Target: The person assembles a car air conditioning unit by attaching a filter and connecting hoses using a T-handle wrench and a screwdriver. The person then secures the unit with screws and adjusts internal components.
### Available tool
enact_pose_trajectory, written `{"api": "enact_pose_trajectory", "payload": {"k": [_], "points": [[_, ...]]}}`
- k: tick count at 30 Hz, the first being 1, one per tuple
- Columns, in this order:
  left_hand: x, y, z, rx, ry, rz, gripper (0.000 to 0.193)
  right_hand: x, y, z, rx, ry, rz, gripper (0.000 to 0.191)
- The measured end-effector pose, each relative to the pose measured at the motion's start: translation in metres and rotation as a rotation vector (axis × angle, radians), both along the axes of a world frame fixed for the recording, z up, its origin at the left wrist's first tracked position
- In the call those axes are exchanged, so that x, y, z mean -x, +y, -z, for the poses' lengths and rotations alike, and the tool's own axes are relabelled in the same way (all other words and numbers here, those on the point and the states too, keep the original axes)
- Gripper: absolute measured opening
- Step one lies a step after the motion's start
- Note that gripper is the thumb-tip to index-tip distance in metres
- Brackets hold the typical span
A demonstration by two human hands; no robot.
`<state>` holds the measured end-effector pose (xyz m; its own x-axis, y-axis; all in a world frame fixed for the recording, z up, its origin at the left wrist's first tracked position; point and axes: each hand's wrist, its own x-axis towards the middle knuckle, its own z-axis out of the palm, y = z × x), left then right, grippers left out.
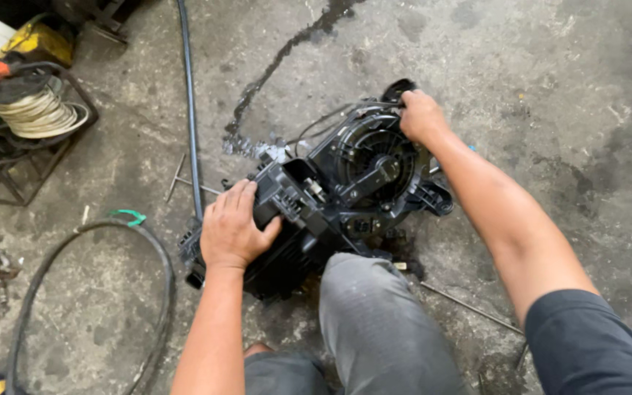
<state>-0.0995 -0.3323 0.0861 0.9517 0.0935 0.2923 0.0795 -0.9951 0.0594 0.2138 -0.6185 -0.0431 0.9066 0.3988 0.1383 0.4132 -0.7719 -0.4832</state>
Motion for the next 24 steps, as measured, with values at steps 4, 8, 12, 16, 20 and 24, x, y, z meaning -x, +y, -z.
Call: {"api": "enact_pose_trajectory", "payload": {"k": [4, 8, 12, 16, 20, 24], "points": [[0.0, -0.003, 0.002, -0.028, 0.006, -0.002, 0.076, -0.015, 0.001, 0.017, -0.072, 0.181, 0.007, 0.022], [-0.002, -0.001, 0.003, -0.008, -0.015, 0.007, 0.076, -0.036, -0.033, 0.022, -0.307, 0.587, 0.051, 0.025], [-0.004, 0.004, 0.003, 0.02, -0.018, -0.003, 0.075, -0.03, -0.075, 0.041, 0.17, 0.135, 0.236, 0.028], [-0.006, 0.012, 0.009, 0.027, -0.018, 0.019, 0.074, 0.013, -0.099, 0.094, 0.426, 0.225, 0.038, 0.068], [-0.016, 0.034, 0.016, 0.015, -0.014, 0.054, 0.074, 0.039, -0.097, 0.143, 0.658, 0.069, -0.097, 0.062], [-0.019, 0.044, 0.02, 0.052, -0.007, 0.05, 0.07, 0.045, -0.102, 0.166, 0.839, 0.025, -0.043, 0.027]]}}
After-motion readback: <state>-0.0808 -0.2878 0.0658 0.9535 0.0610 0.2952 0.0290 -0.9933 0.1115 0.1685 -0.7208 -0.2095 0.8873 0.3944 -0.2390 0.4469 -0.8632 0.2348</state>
